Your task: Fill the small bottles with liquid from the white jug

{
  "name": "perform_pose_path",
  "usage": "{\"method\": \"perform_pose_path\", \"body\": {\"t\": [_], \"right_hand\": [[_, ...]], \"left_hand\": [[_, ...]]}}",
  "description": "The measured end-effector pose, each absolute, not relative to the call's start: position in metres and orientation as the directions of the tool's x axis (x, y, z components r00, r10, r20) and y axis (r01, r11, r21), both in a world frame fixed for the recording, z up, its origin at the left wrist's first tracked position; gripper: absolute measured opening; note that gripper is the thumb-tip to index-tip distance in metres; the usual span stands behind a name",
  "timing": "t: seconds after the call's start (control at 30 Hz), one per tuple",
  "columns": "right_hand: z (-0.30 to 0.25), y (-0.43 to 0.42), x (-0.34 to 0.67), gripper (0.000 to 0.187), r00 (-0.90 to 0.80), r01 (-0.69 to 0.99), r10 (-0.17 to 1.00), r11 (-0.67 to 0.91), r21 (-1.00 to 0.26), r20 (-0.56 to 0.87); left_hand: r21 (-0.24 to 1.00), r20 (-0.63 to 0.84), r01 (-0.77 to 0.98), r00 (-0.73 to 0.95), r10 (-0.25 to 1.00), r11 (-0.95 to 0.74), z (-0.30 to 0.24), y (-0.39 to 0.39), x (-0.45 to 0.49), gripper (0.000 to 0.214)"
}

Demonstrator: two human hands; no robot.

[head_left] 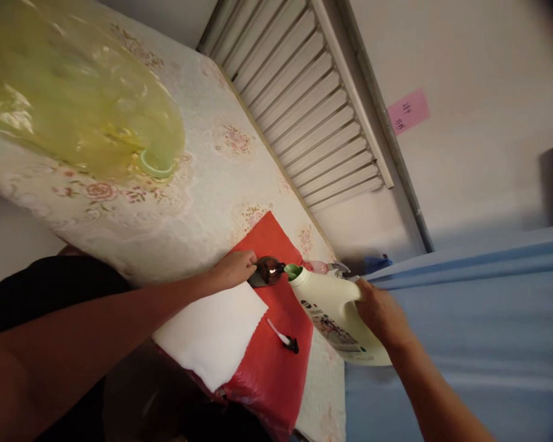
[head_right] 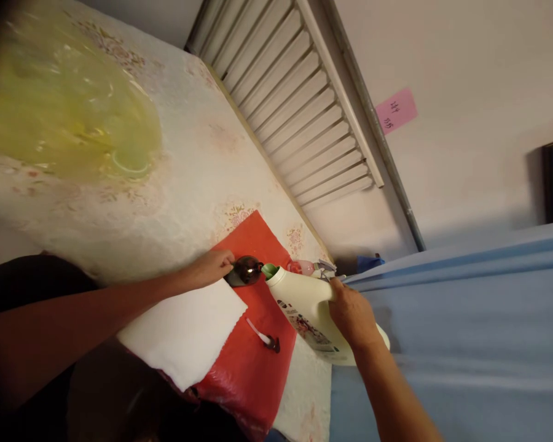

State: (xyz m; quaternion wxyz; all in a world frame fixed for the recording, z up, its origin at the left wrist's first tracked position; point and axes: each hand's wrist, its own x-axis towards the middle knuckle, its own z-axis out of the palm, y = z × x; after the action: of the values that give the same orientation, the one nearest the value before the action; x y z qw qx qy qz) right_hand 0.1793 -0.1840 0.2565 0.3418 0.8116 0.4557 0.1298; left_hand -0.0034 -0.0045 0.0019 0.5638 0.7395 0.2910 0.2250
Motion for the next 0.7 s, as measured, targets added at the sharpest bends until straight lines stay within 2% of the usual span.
{"method": "perform_pose_path", "body": {"t": [0.1,0.2,0.33,0.43,0.53,0.7], "right_hand": [[0.246,-0.194,0.182,0.025,0.56,0.697,0.824,-0.416,0.584,-0.081],[0.237,-0.206,0.188,0.021,0.583,0.747,0.81,-0.504,0.433,-0.064],[0.232,-0.215,0.198,0.016,0.6,0.794,0.8,-0.599,0.103,0.025],[0.232,-0.213,0.206,0.016,0.649,0.759,0.755,-0.633,-0.149,0.099],[0.231,-0.207,0.215,0.017,0.68,0.721,0.715,-0.611,-0.328,0.162],[0.226,-0.188,0.227,0.022,0.689,0.688,0.678,-0.502,-0.524,0.256]], "left_hand": [[0.963,0.013,0.174,0.727,0.686,-0.203,0.001,-0.004,-0.003,0.009],[0.961,0.019,0.175,0.73,0.684,-0.213,-0.003,-0.002,-0.001,0.01],[0.946,0.017,0.217,0.707,0.707,-0.24,-0.012,0.0,0.006,0.009],[0.939,0.012,0.242,0.686,0.727,-0.244,-0.015,0.0,0.007,0.022],[0.939,0.025,0.235,0.68,0.733,-0.25,-0.013,-0.002,0.006,0.043],[0.917,0.161,0.164,0.68,0.716,-0.363,-0.012,-0.005,0.004,0.061]]}}
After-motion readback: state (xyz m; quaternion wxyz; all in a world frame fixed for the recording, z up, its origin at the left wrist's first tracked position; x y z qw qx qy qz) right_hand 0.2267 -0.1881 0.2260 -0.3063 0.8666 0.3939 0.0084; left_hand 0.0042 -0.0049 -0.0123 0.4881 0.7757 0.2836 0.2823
